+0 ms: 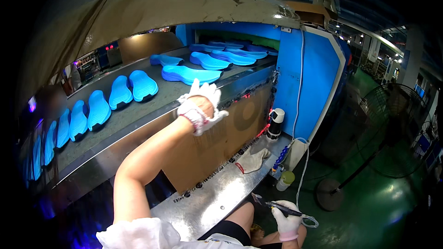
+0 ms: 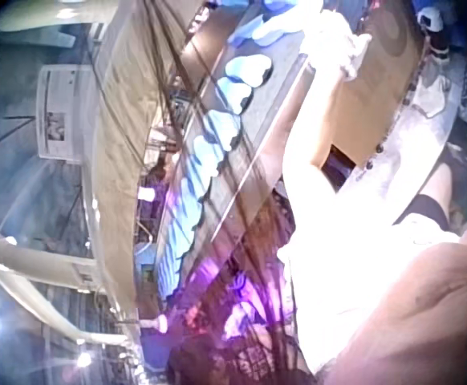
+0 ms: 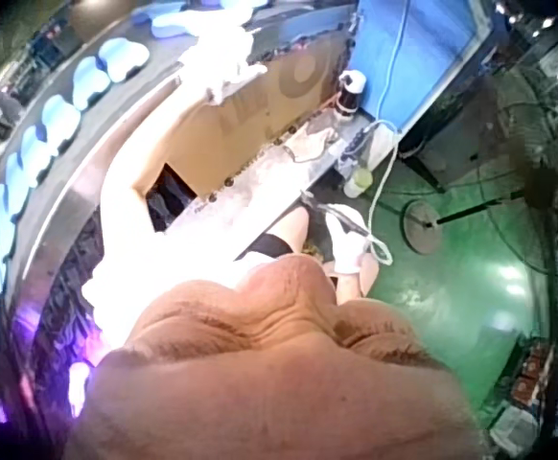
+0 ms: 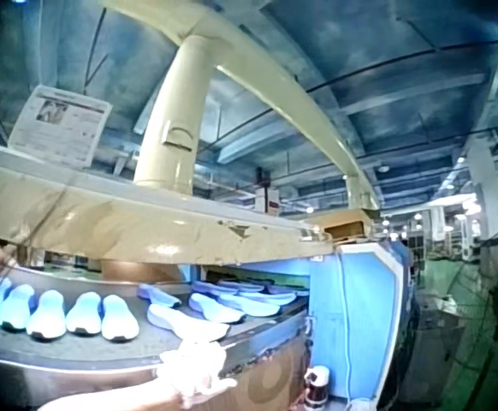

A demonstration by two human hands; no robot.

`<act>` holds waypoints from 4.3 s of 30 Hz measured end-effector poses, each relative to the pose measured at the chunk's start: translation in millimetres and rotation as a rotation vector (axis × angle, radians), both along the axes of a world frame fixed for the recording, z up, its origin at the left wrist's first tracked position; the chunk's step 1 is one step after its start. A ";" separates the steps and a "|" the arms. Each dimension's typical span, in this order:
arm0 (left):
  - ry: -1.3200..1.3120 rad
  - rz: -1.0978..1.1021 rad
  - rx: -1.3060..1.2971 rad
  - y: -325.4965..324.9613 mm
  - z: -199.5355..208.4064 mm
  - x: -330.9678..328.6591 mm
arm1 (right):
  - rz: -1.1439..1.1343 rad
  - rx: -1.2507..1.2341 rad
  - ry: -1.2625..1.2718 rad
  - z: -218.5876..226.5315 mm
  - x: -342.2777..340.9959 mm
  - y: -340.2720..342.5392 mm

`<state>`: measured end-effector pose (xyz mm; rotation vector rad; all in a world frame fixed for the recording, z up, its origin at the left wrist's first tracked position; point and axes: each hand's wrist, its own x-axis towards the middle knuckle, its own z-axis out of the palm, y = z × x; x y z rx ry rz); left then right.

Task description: The person applies glue to blue shoe soles using a brush and then places the soles onto a moving conveyor belt.

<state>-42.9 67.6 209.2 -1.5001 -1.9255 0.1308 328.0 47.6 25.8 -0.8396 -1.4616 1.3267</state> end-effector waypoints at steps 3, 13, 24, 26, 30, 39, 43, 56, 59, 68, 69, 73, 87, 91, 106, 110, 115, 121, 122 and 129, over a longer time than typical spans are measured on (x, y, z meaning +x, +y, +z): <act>-0.178 -0.094 0.045 -43.2 20.8 -7.1 | 0.012 -0.048 0.022 -2.8 -3.3 -3.0; -0.494 0.276 0.131 -106.0 29.0 -26.8 | -0.056 -0.038 0.040 -7.5 7.7 -5.3; -0.508 0.200 0.355 -115.7 14.6 -28.6 | 0.105 0.304 -0.149 34.9 -1.5 -32.2; -0.496 0.202 0.335 -115.4 17.4 -31.3 | 0.121 0.294 -0.136 34.7 -3.4 -35.8; -0.571 0.266 0.299 -125.6 23.1 -29.3 | 0.122 0.218 -0.090 31.7 -5.7 -44.4; -0.631 0.321 0.281 -118.4 26.0 -23.0 | -0.002 -0.007 0.033 -0.8 17.8 -29.4; -0.539 0.250 0.323 -126.0 23.2 -30.5 | -0.022 -0.026 -0.008 4.4 17.5 -34.1; -0.374 0.097 0.359 -117.8 0.5 -63.3 | -0.087 -0.079 -0.051 -4.0 33.5 -32.2; -0.279 0.052 0.384 -114.4 -3.2 -72.7 | -0.119 -0.122 -0.020 -9.2 35.3 -30.2; -0.216 0.094 0.395 -107.5 -2.2 -74.7 | -0.040 -0.685 0.599 -51.7 -17.8 48.3; -0.217 0.094 0.396 -106.9 -1.5 -71.0 | 0.003 -0.761 0.639 -61.9 -26.5 62.4; -0.180 0.058 0.357 -109.2 -3.5 -70.4 | 0.136 -0.954 0.788 -74.5 -62.3 98.7; -0.005 0.143 0.012 -141.1 -3.1 -94.7 | 0.259 -1.215 0.630 -90.6 -112.3 186.5; 0.039 0.263 -0.063 -140.0 3.1 -79.7 | 0.330 -1.305 0.587 -98.0 -112.7 198.0; -0.104 0.548 0.112 -103.1 19.8 -14.0 | 0.514 -1.406 0.350 -58.4 -85.1 227.5; -0.237 0.602 0.083 -85.9 23.2 -21.4 | 0.482 -1.379 0.337 -53.5 -77.3 234.5; -0.343 0.668 0.066 -76.9 38.6 -8.2 | 0.461 -1.351 0.269 -55.2 -79.2 235.2; -0.330 0.571 0.354 -95.9 11.6 -28.2 | 0.472 -1.356 0.241 -66.5 -91.4 233.7; -0.372 0.579 0.338 -95.7 14.7 -28.4 | 0.465 -1.352 0.221 -64.0 -94.4 232.2; -0.421 0.628 0.332 -93.5 18.9 -23.6 | 0.526 -1.317 0.205 -54.3 -110.3 227.1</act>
